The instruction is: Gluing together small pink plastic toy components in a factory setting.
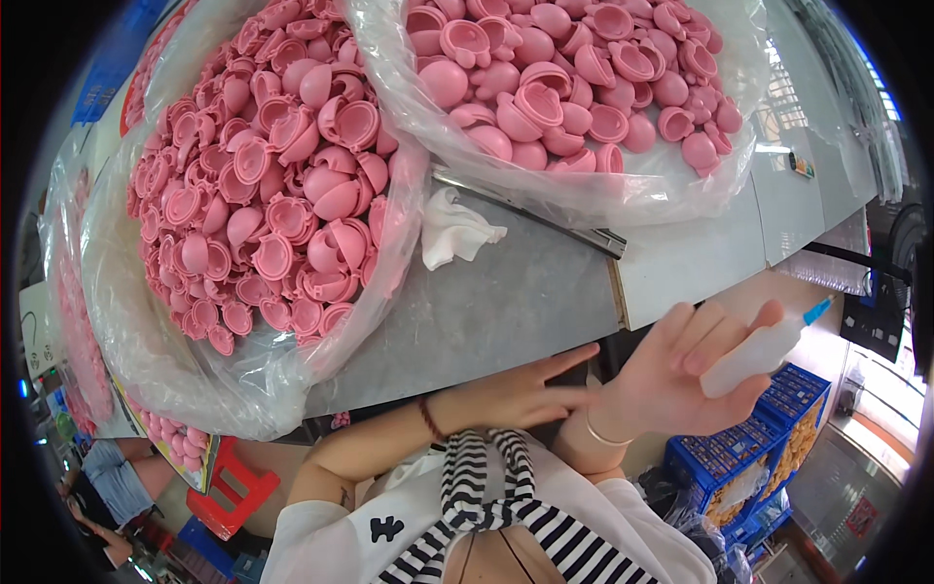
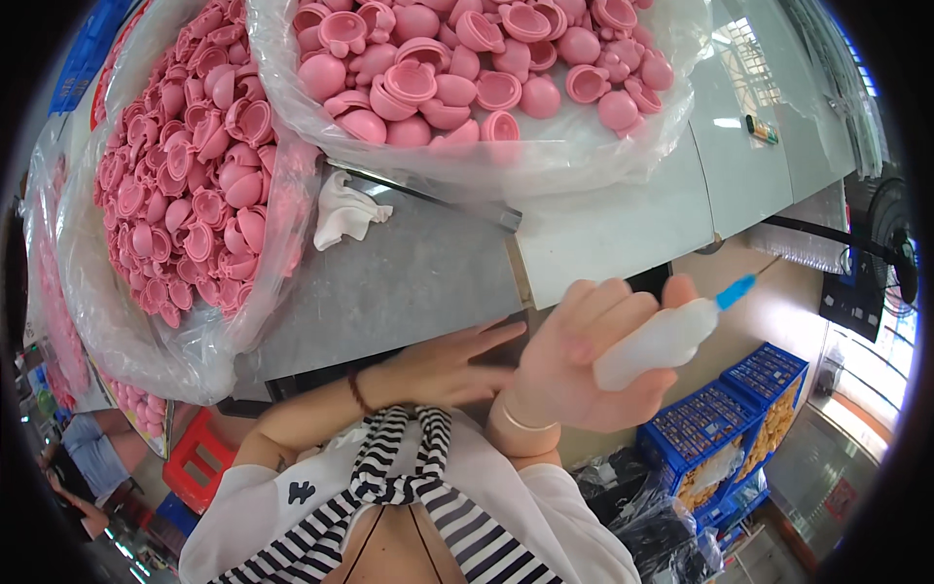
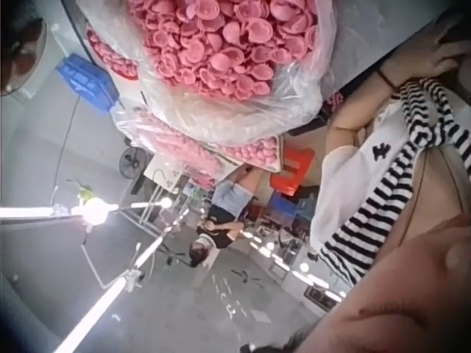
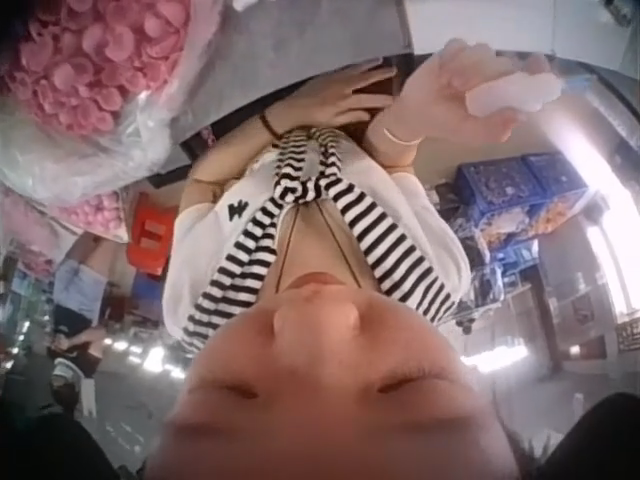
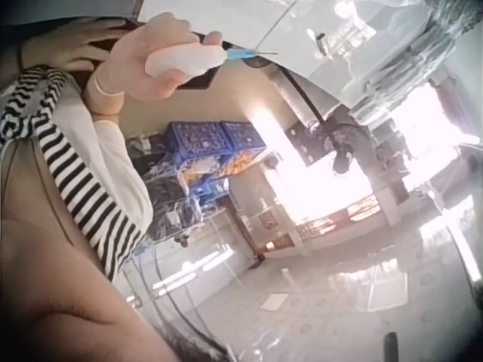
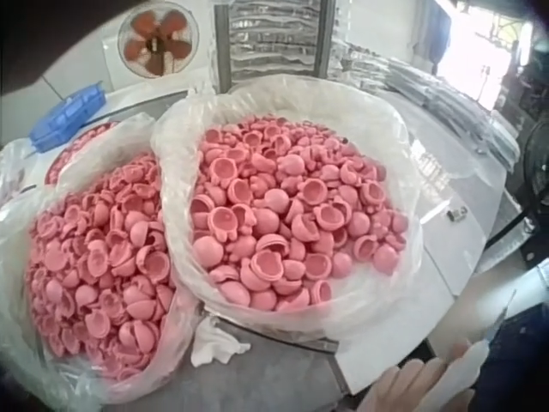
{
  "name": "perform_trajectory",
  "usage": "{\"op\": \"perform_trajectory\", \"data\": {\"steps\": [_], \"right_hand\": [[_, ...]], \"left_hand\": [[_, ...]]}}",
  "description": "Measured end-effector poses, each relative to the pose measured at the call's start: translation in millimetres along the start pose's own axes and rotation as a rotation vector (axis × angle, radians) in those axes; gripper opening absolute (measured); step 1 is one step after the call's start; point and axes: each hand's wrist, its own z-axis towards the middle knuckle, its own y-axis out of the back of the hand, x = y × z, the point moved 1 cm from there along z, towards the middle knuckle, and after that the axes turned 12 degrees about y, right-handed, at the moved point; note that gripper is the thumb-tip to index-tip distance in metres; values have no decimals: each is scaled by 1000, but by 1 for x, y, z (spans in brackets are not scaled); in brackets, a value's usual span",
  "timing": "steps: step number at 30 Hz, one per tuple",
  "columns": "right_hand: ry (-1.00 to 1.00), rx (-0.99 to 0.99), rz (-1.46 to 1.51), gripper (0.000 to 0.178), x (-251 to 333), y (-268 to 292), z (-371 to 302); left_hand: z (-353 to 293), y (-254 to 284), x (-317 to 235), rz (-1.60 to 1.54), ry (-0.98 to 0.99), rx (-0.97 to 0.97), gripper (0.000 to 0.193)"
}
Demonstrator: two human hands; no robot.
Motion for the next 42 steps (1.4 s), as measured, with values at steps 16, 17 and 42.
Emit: {"op": "perform_trajectory", "data": {"steps": [16, 17, 42], "right_hand": [[-77, -3, -86, 58, 13, 17, 6], [-97, -17, -77, 60, 11, 13, 5], [-403, 269, -261, 53, 5, -25, -22]], "left_hand": [[-27, 80, -75, -578, -101, -111, 19], [-23, 81, -86, -872, -82, -283, 19], [-17, 112, -76, -716, 125, -518, 32]]}}
